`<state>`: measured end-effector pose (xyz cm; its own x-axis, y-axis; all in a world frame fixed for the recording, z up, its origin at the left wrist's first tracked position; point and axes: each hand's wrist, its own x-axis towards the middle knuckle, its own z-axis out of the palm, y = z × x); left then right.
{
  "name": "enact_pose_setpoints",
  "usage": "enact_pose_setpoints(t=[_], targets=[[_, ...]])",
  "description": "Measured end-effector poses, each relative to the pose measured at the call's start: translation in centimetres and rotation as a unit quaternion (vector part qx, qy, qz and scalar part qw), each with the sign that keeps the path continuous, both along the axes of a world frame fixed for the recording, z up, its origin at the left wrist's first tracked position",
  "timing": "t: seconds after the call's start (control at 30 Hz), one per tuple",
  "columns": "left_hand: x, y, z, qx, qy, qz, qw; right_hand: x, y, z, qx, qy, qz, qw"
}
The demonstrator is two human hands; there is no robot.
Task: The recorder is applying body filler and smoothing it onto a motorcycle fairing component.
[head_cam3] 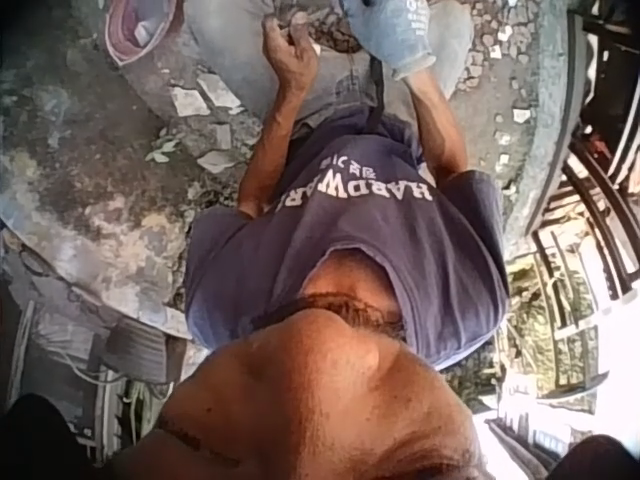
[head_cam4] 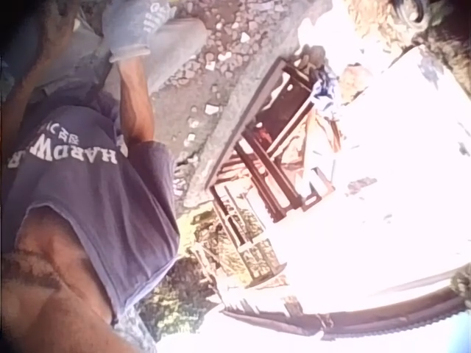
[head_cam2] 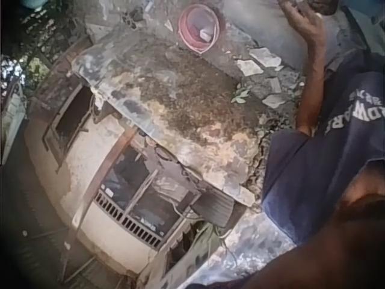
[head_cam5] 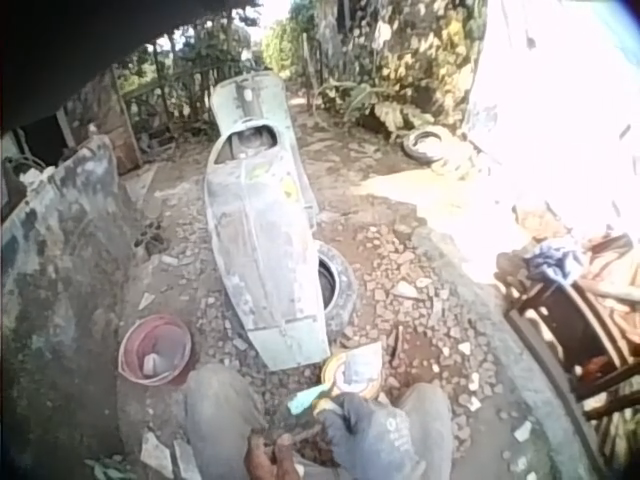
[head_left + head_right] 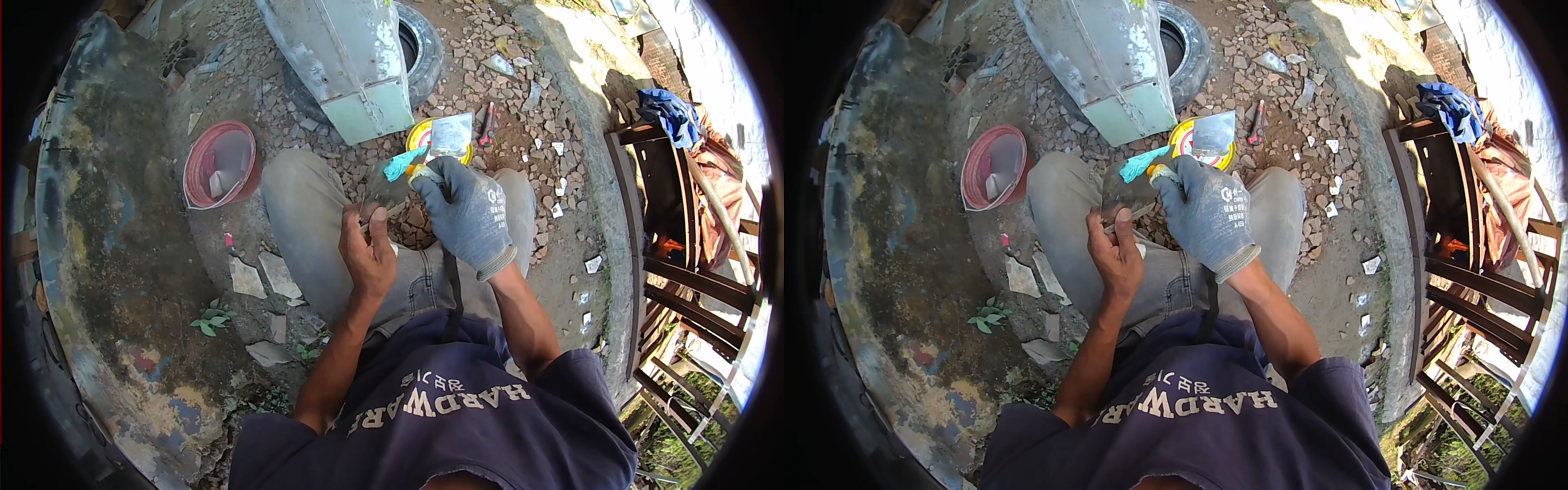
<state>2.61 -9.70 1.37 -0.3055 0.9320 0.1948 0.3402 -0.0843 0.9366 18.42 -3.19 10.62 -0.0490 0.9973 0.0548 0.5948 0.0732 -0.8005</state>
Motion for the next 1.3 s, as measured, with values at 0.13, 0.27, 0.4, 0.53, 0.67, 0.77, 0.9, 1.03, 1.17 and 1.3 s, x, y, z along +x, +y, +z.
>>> enact_pose_setpoints(t=[0.13,0.27,0.4,0.53,0.67,0.77,0.9,1.03,1.17,1.3], targets=[[-0.2,0.2,-0.3,0.016,0.027,-0.018,0.999,0.1,0.3,0.2,0.014,-0.001,0.014,1.0],[0.2,0.3,0.1,0.007,0.0,-0.02,1.0,-0.1,0.4,-0.5,0.052,0.032,-0.005,0.998],[0.6,0.3,0.4,0.004,-0.012,-0.014,1.0,-0.1,0.4,-1.1,0.06,0.032,-0.013,0.998],[0.8,0.3,0.3,0.011,-0.014,-0.014,1.0,-0.2,0.4,-1.0,0.056,0.05,-0.021,0.997],[1.0,0.3,0.3,0.02,0.015,-0.015,1.0,-0.3,0.3,-1.2,0.085,0.049,-0.024,0.995],[1.2,0.4,0.7,0.016,0.009,-0.017,1.0,-0.3,0.2,-1.2,0.079,0.053,-0.028,0.995],[1.5,0.4,1.1,0.016,0.002,-0.016,1.0,-0.2,0.3,-1.2,0.084,0.055,-0.03,0.995],[2.1,0.3,1.3,0.016,-0.024,-0.002,1.0,0.0,0.1,-1.2,0.067,0.071,-0.034,0.995],[2.0,0.2,1.1,0.002,-0.027,-0.001,1.0,0.1,0.1,-0.8,0.072,0.077,-0.039,0.994],[2.1,0.2,1.5,-0.004,-0.036,0.001,0.999,0.3,0.1,-0.7,0.06,0.082,-0.035,0.994]])
